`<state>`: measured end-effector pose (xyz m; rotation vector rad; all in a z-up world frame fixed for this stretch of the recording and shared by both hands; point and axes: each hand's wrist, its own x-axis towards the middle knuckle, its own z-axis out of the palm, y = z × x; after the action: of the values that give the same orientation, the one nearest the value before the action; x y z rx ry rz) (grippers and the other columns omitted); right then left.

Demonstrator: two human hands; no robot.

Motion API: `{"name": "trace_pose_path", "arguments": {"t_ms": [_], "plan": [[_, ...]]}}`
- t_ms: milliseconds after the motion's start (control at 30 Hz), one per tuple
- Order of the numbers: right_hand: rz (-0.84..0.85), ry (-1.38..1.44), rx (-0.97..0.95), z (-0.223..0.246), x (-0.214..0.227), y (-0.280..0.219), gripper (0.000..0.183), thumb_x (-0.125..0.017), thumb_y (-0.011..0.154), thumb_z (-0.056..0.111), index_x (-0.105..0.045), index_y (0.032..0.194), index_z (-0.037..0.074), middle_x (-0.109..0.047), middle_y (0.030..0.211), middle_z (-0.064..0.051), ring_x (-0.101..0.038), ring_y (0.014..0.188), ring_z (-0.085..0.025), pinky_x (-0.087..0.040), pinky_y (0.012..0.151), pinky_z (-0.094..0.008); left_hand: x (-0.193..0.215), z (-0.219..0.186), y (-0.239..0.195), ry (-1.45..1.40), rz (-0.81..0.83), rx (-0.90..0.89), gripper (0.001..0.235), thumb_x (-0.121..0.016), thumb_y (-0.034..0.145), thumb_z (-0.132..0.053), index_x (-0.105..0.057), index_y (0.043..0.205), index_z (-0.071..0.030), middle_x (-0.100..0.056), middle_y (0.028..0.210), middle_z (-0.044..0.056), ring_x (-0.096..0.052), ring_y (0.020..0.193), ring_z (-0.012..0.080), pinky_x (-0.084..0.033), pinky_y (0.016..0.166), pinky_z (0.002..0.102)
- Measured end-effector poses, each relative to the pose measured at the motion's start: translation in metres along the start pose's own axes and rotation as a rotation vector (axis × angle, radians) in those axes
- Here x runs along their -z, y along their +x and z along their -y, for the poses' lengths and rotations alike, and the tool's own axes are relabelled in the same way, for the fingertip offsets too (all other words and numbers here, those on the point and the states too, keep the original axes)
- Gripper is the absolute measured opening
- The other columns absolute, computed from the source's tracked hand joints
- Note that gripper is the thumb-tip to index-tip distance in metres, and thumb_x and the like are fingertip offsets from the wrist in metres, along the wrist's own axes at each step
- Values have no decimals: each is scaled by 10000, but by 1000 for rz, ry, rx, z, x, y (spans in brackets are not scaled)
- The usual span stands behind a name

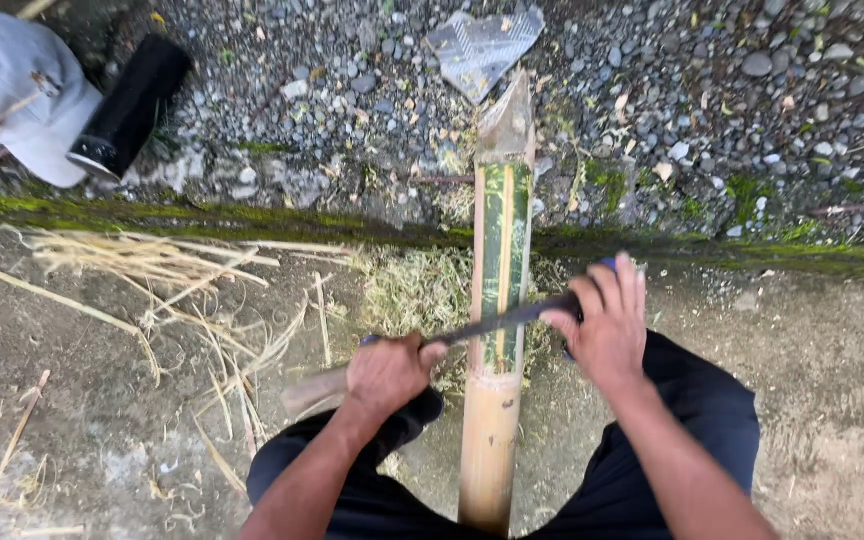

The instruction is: Shaping and sharpening the end of a bamboo pole using a machete.

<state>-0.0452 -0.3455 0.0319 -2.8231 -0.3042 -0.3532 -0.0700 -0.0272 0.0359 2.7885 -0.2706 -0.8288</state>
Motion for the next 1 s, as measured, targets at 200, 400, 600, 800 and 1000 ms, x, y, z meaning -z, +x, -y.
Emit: {"name": "trace_pose_path", "arguments": {"t_ms": [200, 400, 600, 800, 1000], "plan": [[-63, -63, 57, -68, -14, 196, 804, -545, 864, 728, -669, 1265, 42, -525, 1434, -182, -249, 1527, -415, -163, 1274, -560, 118, -18, 145, -101, -242, 51, 692, -214, 1002, -688, -639, 910, -150, -544, 543, -21, -555, 465, 149, -468, 459, 395], [-6, -96, 40, -53, -6, 175, 755, -646, 825, 679, -675, 1248, 55, -533, 1393, -156, -266, 1515, -398, -162, 1268, -559, 102, -16, 125, -89, -262, 45, 711, -236, 1009, -696, -680, 951, -144, -608, 584, 22, -620, 561, 198, -520, 638, 441], [-103, -5, -1, 16, 5, 18, 690, -556, 883, 678, -660, 1147, 49, -554, 1276, -169, -381, 1469, -420, -258, 1263, -646, 25, 4, 5, -8, 32, 23, 714, -130, 1031, -659, -623, 956, -149, -393, 528, -55, -389, 392, 93, -345, 296, 337], [-68, -10, -6, 21, 1, -1, 725, -488, 887, 703, -667, 1135, 45, -557, 1272, -180, -382, 1447, -434, -241, 1240, -637, 3, 13, -4, -54, -62, -19, 687, -215, 1000, -700, -630, 859, -171, -387, 483, -80, -386, 374, 75, -314, 326, 300], [-40, -112, 41, -60, -11, 179, 772, -538, 848, 736, -701, 1211, 74, -543, 1445, -183, -238, 1538, -417, -120, 1290, -543, 117, -24, 128, -134, -167, 109, 624, -261, 1003, -660, -620, 888, -162, -425, 522, -86, -386, 393, 89, -365, 342, 349]]}}
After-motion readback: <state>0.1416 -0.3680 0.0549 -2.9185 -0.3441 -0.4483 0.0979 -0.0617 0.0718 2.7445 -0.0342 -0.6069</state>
